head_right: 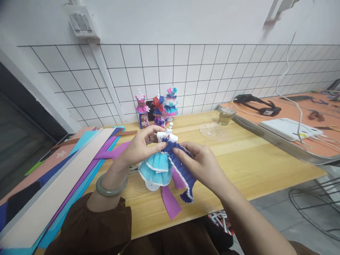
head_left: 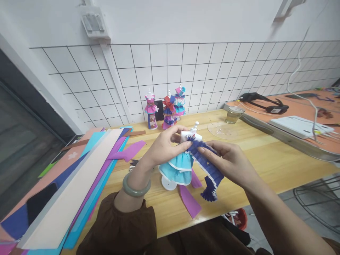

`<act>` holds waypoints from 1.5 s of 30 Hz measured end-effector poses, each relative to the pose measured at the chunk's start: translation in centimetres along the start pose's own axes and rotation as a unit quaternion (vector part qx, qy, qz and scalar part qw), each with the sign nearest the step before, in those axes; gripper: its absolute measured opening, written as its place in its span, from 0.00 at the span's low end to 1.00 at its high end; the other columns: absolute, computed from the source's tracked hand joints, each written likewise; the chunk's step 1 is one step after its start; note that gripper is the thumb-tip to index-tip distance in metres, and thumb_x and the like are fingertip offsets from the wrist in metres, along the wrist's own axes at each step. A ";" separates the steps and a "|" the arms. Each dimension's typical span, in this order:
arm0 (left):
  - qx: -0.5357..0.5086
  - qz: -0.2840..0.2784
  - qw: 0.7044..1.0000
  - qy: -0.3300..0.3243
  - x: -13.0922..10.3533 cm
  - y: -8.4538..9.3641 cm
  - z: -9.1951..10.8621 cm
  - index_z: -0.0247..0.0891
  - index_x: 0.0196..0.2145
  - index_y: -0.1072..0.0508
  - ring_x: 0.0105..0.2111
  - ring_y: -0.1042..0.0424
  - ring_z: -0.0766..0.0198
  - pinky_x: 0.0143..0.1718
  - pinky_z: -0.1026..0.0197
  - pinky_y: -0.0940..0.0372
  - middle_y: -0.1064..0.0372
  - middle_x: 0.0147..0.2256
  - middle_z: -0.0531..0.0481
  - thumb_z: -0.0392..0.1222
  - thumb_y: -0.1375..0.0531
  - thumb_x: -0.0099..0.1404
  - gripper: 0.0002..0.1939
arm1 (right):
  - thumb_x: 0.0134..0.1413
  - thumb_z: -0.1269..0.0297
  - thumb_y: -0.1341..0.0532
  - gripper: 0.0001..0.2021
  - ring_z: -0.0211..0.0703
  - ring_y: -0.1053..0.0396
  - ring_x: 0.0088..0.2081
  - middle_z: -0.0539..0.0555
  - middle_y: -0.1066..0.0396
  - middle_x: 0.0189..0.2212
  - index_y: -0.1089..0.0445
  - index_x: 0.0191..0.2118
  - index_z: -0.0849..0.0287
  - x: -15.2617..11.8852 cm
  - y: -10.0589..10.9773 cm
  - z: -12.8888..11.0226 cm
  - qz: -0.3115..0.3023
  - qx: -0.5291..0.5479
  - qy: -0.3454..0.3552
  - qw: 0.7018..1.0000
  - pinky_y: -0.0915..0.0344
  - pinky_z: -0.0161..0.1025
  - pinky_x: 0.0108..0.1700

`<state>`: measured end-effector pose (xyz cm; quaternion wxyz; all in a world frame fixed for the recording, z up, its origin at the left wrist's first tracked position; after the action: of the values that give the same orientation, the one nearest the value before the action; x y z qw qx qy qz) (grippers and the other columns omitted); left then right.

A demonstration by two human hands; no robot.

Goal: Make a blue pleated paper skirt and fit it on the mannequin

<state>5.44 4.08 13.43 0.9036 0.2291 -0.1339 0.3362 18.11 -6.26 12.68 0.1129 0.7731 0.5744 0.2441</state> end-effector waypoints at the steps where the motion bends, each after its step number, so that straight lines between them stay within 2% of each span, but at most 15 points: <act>1: 0.000 0.001 1.000 0.000 0.0 0.0 0.0 0.38 0.44 0.36 0.37 0.30 0.64 0.39 0.61 0.34 0.31 0.39 0.47 0.42 0.39 0.58 0.17 | 0.52 0.54 0.40 0.14 0.35 0.36 0.23 0.51 0.29 0.24 0.27 0.32 0.60 0.0 -0.1 0.0 -0.003 0.005 -0.005 1.000 0.44 0.31 0.18; 13: -0.007 -0.004 1.000 -0.009 0.0 -0.1 0.6 0.37 0.43 0.35 0.34 0.31 0.68 0.35 0.65 0.34 0.31 0.36 0.49 0.42 0.40 0.58 0.15 | 0.49 0.56 0.37 0.11 0.33 0.36 0.24 0.49 0.30 0.24 0.28 0.32 0.59 0.1 -0.7 0.2 -0.062 0.118 -0.042 0.990 0.40 0.29 0.23; 26: -0.018 -0.014 1.000 -0.002 0.0 -0.1 0.5 0.37 0.43 0.35 0.33 0.31 0.67 0.32 0.65 0.34 0.32 0.34 0.49 0.43 0.40 0.58 0.16 | 0.48 0.56 0.36 0.11 0.37 0.31 0.28 0.51 0.26 0.28 0.26 0.35 0.58 0.4 -0.5 0.0 -0.059 0.097 -0.015 0.993 0.36 0.31 0.26; 30: -0.013 -0.011 1.000 -0.006 0.0 -0.1 0.6 0.37 0.42 0.35 0.34 0.30 0.66 0.33 0.64 0.34 0.31 0.35 0.48 0.42 0.40 0.58 0.15 | 0.49 0.58 0.36 0.11 0.37 0.30 0.29 0.51 0.25 0.31 0.27 0.37 0.57 0.2 -0.2 0.0 -0.040 0.080 -0.004 0.996 0.34 0.31 0.28; 36: 0.006 -0.007 1.000 -0.027 0.1 0.0 0.8 0.36 0.42 0.34 0.35 0.30 0.67 0.38 0.61 0.34 0.31 0.38 0.47 0.41 0.40 0.58 0.14 | 0.50 0.58 0.37 0.14 0.44 0.28 0.35 0.53 0.24 0.34 0.27 0.42 0.58 0.1 -0.5 -0.1 -0.041 0.086 0.005 0.995 0.30 0.36 0.34; 45: 0.019 -0.009 0.999 -0.038 -0.1 0.0 1.2 0.36 0.42 0.34 0.37 0.31 0.66 0.42 0.59 0.34 0.31 0.40 0.47 0.41 0.40 0.58 0.14 | 0.49 0.57 0.37 0.12 0.44 0.27 0.32 0.53 0.24 0.32 0.25 0.37 0.57 0.1 -0.8 -0.6 -0.039 0.089 -0.021 0.995 0.30 0.35 0.31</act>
<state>5.28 3.46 14.42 0.8965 0.2600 -0.1599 0.3212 17.19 -5.96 12.85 0.0651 0.7621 0.6209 0.1717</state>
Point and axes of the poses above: each hand's wrist, its own x-axis towards the middle knuckle, its own y-axis out of the back of the hand, z = x × y, the point moved 5 cm from there along x, towards the middle knuckle
